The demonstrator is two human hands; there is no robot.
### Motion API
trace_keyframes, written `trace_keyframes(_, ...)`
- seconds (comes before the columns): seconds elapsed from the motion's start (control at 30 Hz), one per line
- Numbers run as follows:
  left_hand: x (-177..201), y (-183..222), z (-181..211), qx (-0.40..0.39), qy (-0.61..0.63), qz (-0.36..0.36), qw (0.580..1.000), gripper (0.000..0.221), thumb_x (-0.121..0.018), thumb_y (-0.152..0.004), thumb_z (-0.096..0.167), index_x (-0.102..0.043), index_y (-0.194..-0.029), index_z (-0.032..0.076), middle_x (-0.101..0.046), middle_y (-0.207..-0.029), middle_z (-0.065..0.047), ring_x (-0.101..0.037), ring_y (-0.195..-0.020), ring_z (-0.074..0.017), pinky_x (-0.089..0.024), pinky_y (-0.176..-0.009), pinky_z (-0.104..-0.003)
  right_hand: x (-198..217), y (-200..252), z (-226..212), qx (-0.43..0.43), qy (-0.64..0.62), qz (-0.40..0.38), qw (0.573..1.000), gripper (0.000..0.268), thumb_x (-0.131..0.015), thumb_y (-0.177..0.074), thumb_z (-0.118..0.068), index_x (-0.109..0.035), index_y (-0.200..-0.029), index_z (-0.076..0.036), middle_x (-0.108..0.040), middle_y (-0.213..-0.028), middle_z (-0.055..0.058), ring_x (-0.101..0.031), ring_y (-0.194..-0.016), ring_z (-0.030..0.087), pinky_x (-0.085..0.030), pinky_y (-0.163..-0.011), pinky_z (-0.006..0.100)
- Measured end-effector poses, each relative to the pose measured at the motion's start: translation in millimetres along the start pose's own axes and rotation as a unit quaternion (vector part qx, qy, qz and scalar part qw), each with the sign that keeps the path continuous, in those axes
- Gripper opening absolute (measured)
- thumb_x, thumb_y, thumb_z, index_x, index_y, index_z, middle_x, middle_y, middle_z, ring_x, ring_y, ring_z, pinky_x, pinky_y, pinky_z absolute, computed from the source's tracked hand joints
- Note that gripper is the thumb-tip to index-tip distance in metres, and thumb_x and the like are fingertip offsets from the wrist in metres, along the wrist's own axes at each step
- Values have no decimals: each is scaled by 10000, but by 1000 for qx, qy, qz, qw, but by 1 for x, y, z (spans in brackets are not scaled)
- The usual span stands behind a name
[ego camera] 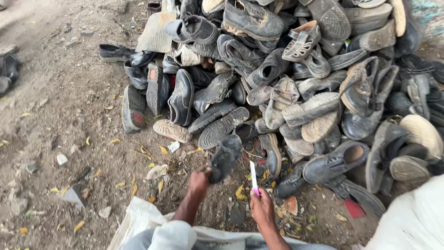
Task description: The person uses a small scraper to clean and refurbish various shoes from a large pile.
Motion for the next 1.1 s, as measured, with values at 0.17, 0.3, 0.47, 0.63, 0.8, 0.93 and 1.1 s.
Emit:
trace_keyframes(0.17, 48, -22, 1, -142, -322, 91, 931, 327, -578, -985, 182, -769, -1217, 53, -754, -966, -146, -700, -793, -209, -537, -723, -320, 10, 6, 1, -20, 10, 26, 999, 219, -535, -1031, -255, -632, -1118, -80, -531, -634, 14, -410, -445, 98, -308, -376, 273)
trace_keyframes(0.3, 41, 3, 8, -109, -519, 103, 842, 398, -410, -1099, 333, -702, -1258, 114, -781, -1041, -149, -739, -852, -297, -629, -790, -432, 2, -7, 15, -2, 45, -5, 999, 225, -548, -1025, -246, -646, -1140, -79, -552, -642, 1, -454, -458, 82, -344, -381, 259)
trace_keyframes(0.47, -6, 36, 35, -333, -641, 111, 683, 438, -524, -1017, 432, -623, -1263, 83, -491, -1458, -228, -476, -1329, -398, -386, -1102, -568, 5, -13, 34, 15, 78, -19, 997, 259, -553, -1028, -253, -670, -1155, -59, -563, -629, 14, -485, -494, 107, -379, -427, 284)
trace_keyframes(0.63, -44, 71, 42, -397, -716, 101, 565, 691, -632, -862, 546, -574, -1339, 49, -504, -1391, -251, -457, -1320, -426, -318, -1127, -583, 3, -19, 26, 18, 224, 6, 974, 282, -525, -1025, -275, -655, -1188, -86, -627, -662, -7, -585, -551, 119, -478, -496, 328)
trace_keyframes(0.8, -38, 74, 41, -249, -766, 17, 592, 495, -685, -954, 379, -558, -1297, 46, -510, -1256, -131, -470, -1215, -278, -352, -1123, -457, -5, -13, 14, 32, 229, -19, 973, 312, -520, -1027, -293, -654, -1214, -82, -646, -669, 12, -574, -546, 115, -458, -497, 304)
trace_keyframes(0.93, -33, 65, 40, -265, -756, 37, 597, 543, -759, -840, 287, -559, -1293, 64, -443, -1310, -121, -422, -1232, -271, -336, -1095, -462, -7, -5, 12, 24, 215, -35, 976, 313, -504, -1037, -285, -640, -1218, -69, -634, -679, 13, -538, -517, 128, -438, -472, 312)
trace_keyframes(1.1, -40, 66, 47, -193, -771, 35, 606, 541, -745, -867, 297, -558, -1294, 24, -434, -1275, -120, -414, -1224, -265, -363, -1070, -427, -7, -1, 9, 18, 240, -27, 970, 299, -501, -1041, -286, -641, -1222, -93, -641, -696, 7, -537, -528, 122, -424, -475, 313)
Point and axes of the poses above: each hand's wrist, its own y-axis away from the middle knuckle, its own x-axis out of the back of the hand, z = x × y, the point moved 5 cm from there along -y, towards the middle knuckle
